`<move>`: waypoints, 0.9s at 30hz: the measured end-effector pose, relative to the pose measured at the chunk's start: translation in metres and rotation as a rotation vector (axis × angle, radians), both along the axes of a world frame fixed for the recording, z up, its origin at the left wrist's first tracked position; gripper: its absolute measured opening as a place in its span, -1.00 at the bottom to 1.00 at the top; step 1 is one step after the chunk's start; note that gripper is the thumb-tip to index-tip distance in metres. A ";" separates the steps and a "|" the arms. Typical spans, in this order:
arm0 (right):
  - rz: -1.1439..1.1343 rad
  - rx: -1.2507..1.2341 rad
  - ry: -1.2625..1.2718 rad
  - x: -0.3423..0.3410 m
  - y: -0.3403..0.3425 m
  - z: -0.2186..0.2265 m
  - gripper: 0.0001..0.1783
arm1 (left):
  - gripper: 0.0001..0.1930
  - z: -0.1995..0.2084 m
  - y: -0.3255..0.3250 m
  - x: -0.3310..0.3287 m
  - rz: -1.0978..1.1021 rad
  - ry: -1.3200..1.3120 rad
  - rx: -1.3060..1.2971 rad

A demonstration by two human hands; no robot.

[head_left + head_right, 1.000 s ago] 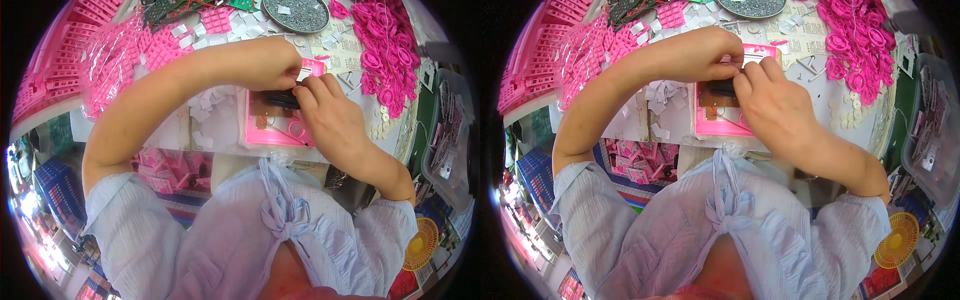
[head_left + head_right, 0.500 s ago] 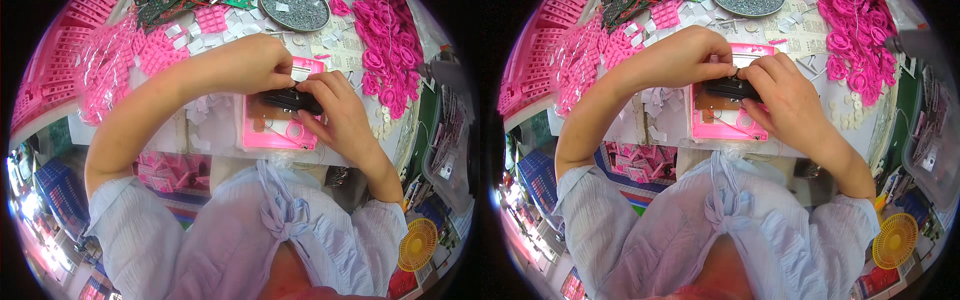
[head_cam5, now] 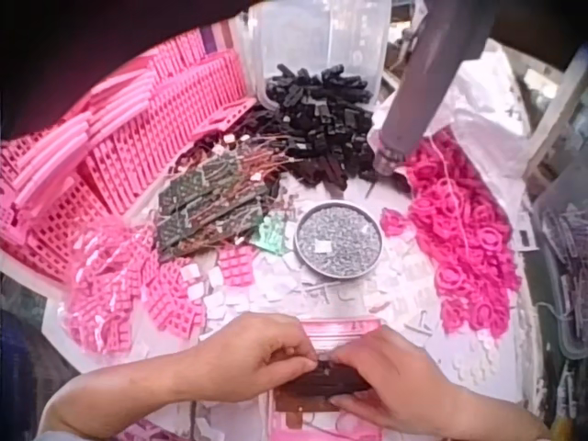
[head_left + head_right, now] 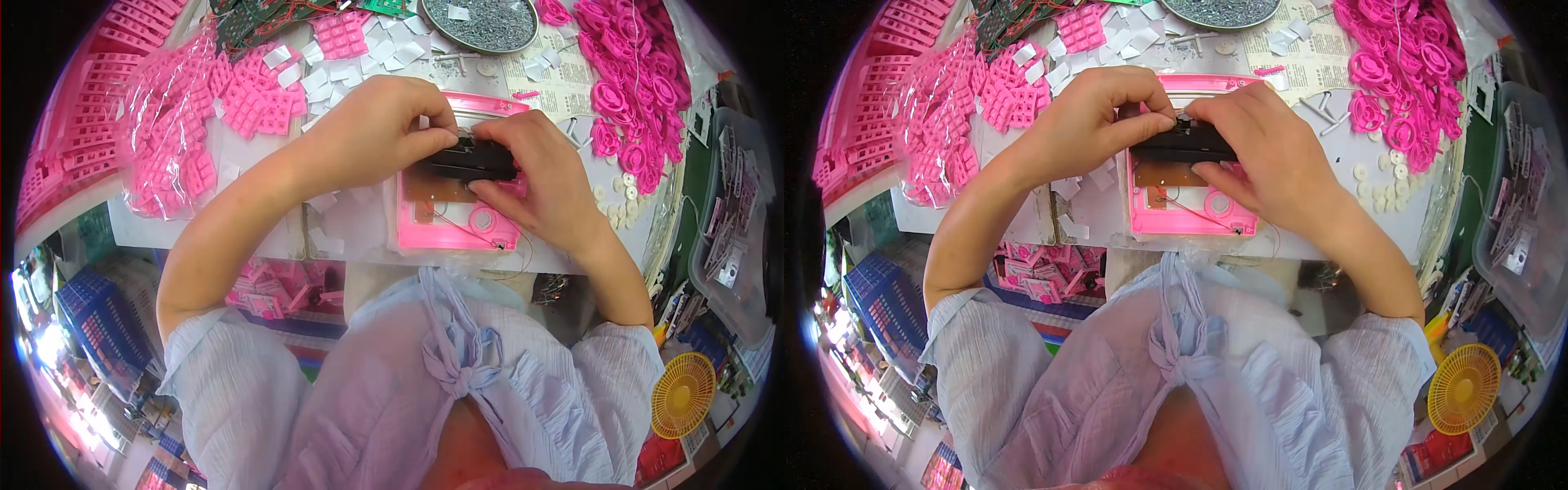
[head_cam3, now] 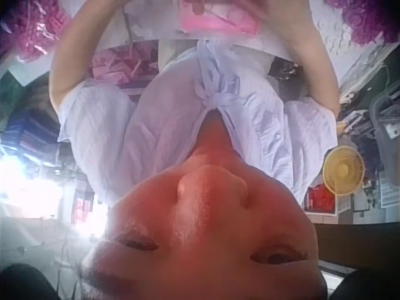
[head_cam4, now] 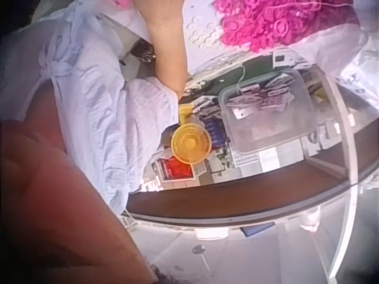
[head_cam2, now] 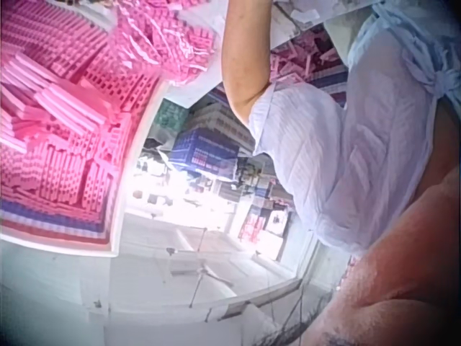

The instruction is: Assembling a pink electronic toy piggy bank by installing circuit boards and using a glue gun.

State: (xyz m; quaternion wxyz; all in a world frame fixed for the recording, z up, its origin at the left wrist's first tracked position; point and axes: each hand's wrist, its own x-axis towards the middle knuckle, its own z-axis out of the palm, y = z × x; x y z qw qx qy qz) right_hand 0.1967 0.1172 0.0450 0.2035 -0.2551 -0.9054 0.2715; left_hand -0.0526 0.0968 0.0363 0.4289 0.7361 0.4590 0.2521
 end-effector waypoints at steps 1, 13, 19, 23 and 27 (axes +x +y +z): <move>0.022 0.006 0.007 -0.001 0.001 -0.001 -0.41 | -0.88 0.002 0.000 -0.001 -0.002 0.009 -0.029; 0.060 0.025 -0.045 -0.007 0.001 0.003 -0.46 | -0.85 0.002 0.001 -0.002 -0.002 0.059 0.040; 0.067 0.038 -0.216 -0.013 -0.003 0.021 -0.50 | -0.84 0.005 -0.003 0.004 0.019 0.071 0.026; 0.069 0.139 -0.213 -0.015 -0.008 0.023 -0.56 | -0.81 0.010 0.001 0.006 0.071 0.069 -0.214; 0.013 0.281 -0.246 -0.016 -0.019 0.022 -0.61 | -0.79 0.013 0.008 0.009 0.033 0.095 -0.284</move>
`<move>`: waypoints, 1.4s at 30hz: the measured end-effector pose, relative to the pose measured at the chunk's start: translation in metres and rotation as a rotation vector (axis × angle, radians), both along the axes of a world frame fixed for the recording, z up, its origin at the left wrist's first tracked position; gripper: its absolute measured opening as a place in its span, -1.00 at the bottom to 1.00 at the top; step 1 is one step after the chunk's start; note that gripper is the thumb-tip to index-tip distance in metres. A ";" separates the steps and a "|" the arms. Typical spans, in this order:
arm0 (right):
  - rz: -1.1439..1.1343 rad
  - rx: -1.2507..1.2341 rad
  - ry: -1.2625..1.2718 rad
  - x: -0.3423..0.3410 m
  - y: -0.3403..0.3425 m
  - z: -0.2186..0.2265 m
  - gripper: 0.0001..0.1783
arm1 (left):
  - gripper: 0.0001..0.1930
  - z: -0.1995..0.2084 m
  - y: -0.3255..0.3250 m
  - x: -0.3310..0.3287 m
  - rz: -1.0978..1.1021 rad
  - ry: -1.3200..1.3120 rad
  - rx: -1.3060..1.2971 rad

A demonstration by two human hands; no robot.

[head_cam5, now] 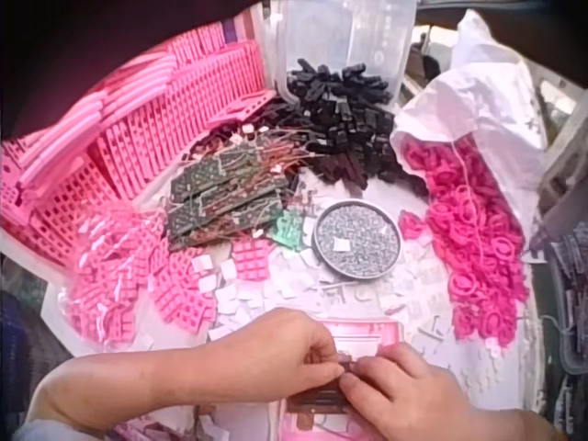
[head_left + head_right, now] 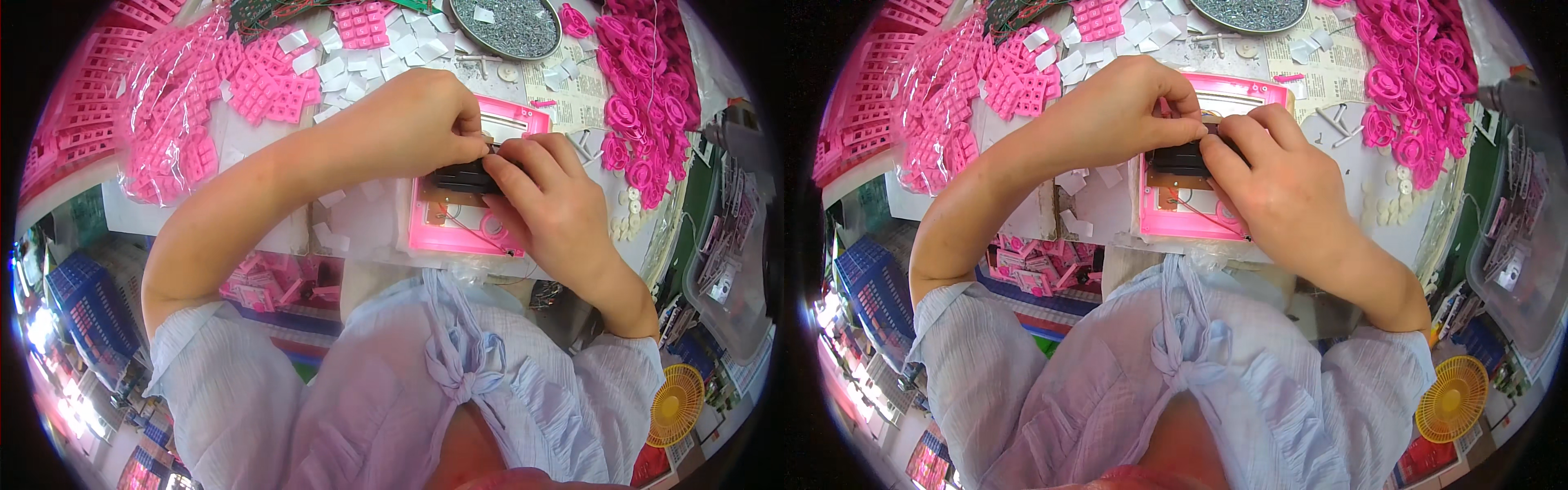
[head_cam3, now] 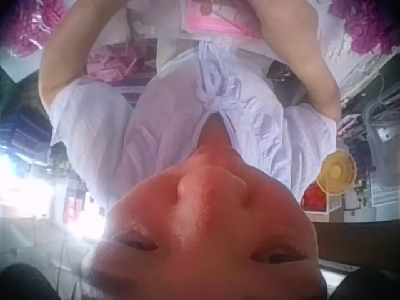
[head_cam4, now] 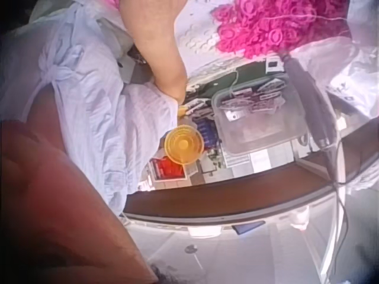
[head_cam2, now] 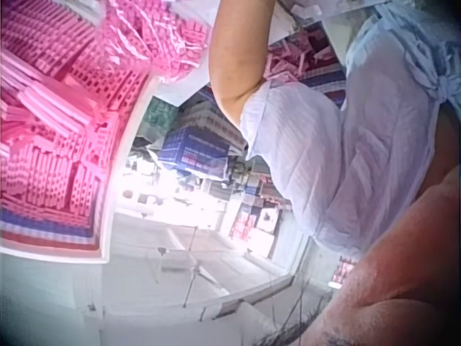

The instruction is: Assembling a pink electronic toy piggy bank by installing circuit boards and using a glue gun.

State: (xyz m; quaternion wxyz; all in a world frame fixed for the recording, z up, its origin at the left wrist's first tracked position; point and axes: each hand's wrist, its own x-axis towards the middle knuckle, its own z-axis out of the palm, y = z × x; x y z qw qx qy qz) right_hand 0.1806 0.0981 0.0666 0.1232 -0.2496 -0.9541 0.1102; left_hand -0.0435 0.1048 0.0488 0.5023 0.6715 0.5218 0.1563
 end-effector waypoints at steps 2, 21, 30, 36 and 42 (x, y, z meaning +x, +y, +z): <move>-0.016 0.052 -0.034 -0.001 -0.004 0.001 -0.61 | -0.79 0.001 0.002 0.001 -0.065 0.042 0.089; -0.071 -0.301 0.178 0.018 0.010 -0.009 -0.42 | -0.81 -0.005 -0.005 -0.009 -0.105 -0.038 0.194; -0.062 -0.318 0.186 0.018 0.013 -0.011 -0.47 | -0.87 -0.012 -0.007 -0.013 -0.102 -0.158 0.132; -0.037 -0.277 0.183 0.016 0.014 -0.010 -0.50 | -0.87 -0.016 -0.010 -0.014 -0.144 -0.153 0.321; -0.032 -0.148 0.282 0.009 0.023 -0.009 -0.61 | -0.90 -0.017 -0.018 -0.014 0.033 -0.227 0.204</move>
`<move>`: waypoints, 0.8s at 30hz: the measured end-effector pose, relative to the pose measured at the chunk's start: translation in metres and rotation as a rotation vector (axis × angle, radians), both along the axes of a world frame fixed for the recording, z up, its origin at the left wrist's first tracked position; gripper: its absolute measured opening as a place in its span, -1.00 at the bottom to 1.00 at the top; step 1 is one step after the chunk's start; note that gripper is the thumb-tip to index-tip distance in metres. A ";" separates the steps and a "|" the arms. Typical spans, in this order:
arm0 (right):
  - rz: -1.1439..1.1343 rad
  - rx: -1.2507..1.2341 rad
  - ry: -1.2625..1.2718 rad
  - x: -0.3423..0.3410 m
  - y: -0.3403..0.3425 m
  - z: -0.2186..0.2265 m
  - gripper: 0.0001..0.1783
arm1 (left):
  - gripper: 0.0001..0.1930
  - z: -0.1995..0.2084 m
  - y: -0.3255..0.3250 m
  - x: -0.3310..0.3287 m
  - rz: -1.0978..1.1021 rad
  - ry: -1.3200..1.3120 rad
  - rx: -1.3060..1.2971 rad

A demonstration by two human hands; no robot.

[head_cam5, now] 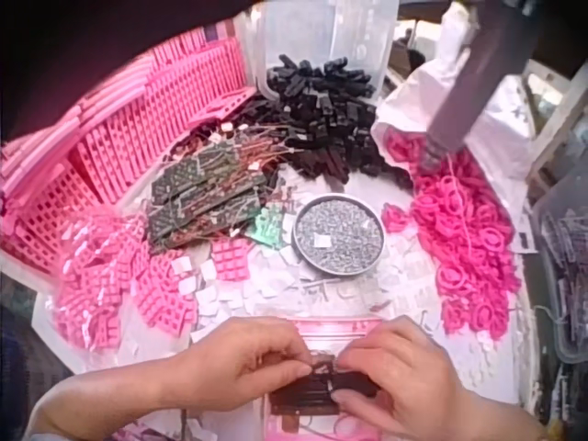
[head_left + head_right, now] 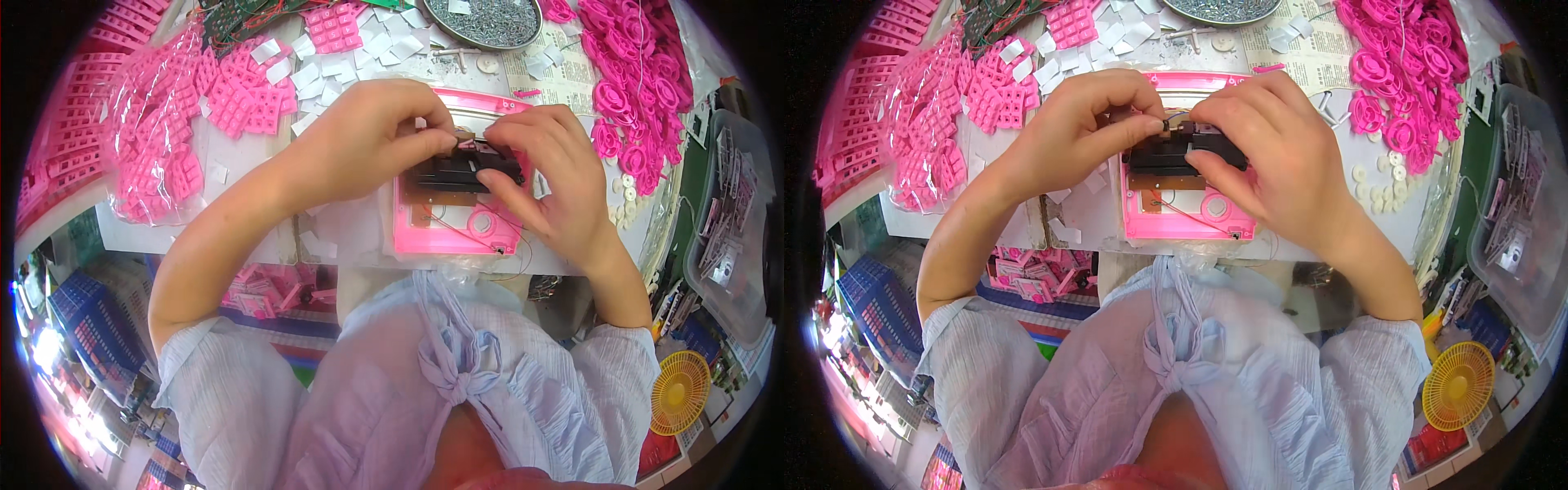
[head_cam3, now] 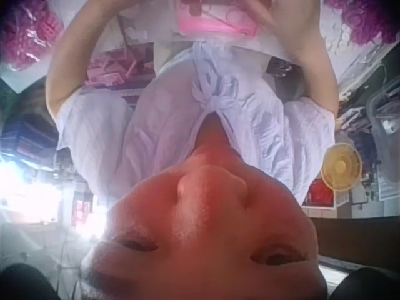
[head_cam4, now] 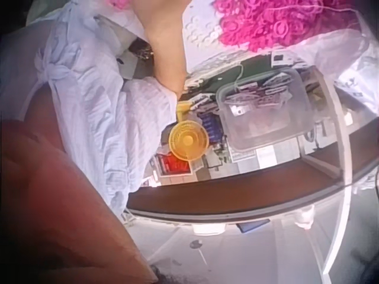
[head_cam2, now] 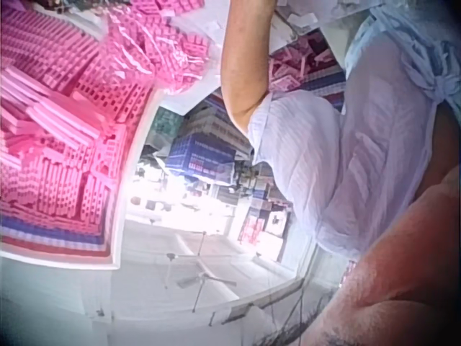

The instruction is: Assembling a pink electronic toy piggy bank by installing circuit boards and using a glue gun.

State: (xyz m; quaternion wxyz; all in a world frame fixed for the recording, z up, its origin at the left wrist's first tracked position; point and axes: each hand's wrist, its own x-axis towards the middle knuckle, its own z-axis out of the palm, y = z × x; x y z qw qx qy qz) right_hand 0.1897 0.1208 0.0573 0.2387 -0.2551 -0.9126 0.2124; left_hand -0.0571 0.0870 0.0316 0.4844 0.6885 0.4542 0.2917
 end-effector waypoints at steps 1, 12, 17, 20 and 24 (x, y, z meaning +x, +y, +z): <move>0.004 0.041 0.035 -0.003 0.001 -0.002 -0.64 | -0.91 -0.002 -0.001 0.000 0.029 -0.059 -0.077; -0.112 0.111 0.094 -0.021 0.001 -0.016 -0.79 | -0.90 0.003 -0.008 0.004 0.142 0.009 -0.129; -0.150 0.098 0.110 -0.020 -0.004 -0.015 -0.76 | -0.92 -0.004 -0.015 0.010 0.237 0.008 0.066; -0.173 0.070 0.126 -0.020 -0.008 -0.014 -0.74 | -0.94 -0.008 -0.014 0.010 0.256 0.033 0.182; -0.137 0.048 0.113 -0.017 -0.013 -0.013 -0.72 | -0.94 -0.007 -0.013 0.011 0.276 0.094 0.332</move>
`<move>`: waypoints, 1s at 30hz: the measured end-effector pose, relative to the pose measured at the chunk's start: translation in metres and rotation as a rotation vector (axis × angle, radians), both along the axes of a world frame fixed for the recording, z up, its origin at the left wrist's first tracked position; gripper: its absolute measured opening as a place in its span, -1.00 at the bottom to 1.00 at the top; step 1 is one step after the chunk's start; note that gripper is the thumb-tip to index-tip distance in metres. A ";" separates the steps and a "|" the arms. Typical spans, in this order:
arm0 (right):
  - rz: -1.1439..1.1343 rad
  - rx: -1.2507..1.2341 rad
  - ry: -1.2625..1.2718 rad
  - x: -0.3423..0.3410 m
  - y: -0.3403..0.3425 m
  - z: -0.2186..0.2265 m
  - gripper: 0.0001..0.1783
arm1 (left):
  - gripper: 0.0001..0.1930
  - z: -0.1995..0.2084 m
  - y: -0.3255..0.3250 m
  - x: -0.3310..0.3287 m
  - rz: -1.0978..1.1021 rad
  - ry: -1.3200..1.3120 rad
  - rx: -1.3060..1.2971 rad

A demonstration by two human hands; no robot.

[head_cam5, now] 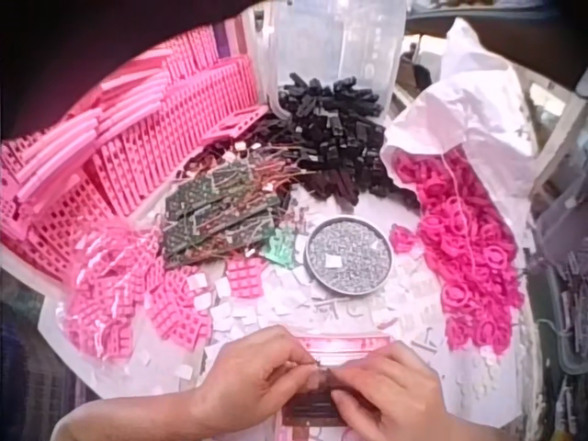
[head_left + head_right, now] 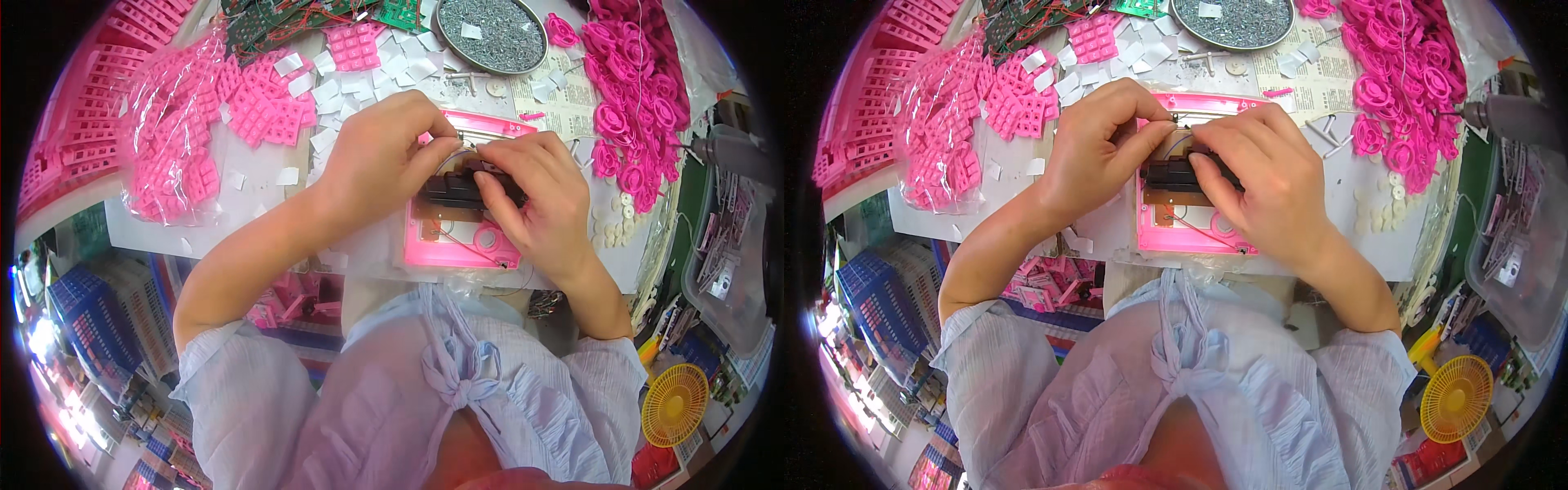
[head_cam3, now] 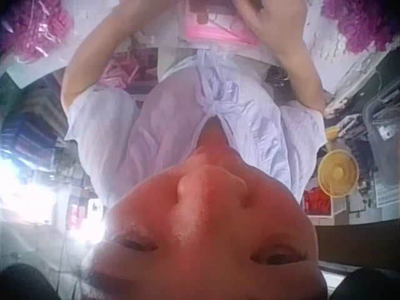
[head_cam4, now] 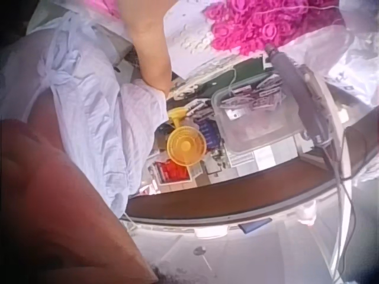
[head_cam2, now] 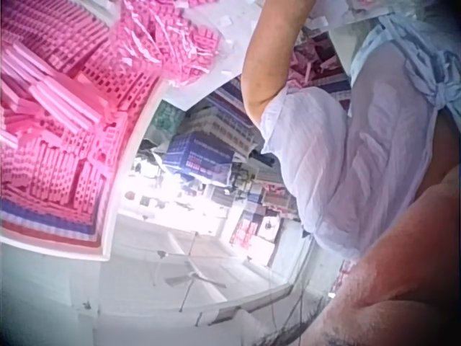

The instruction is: Assembling a pink electronic toy piggy bank by installing circuit boards and using a glue gun.

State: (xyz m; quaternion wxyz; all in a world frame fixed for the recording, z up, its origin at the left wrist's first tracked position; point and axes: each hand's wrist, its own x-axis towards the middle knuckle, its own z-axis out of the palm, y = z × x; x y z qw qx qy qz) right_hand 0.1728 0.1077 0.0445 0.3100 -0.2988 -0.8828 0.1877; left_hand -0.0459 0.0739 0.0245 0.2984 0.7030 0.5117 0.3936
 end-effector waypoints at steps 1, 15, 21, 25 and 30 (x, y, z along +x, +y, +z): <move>0.015 -0.007 -0.010 0.001 0.000 0.001 -0.72 | -0.94 0.000 0.000 0.000 -0.004 -0.011 0.005; -0.026 -0.174 0.028 0.014 0.013 0.000 -0.66 | -0.93 -0.004 -0.001 0.004 0.033 0.060 0.109; -0.023 -0.066 0.012 0.008 0.007 -0.002 -0.65 | -0.92 -0.002 -0.004 0.007 0.014 0.054 0.119; -0.039 -0.078 0.014 0.005 -0.003 -0.004 -0.65 | -0.92 -0.001 -0.004 0.007 0.019 0.075 0.120; -0.002 -0.082 0.006 0.007 -0.002 -0.005 -0.66 | -0.92 -0.005 -0.004 0.008 0.014 0.057 0.160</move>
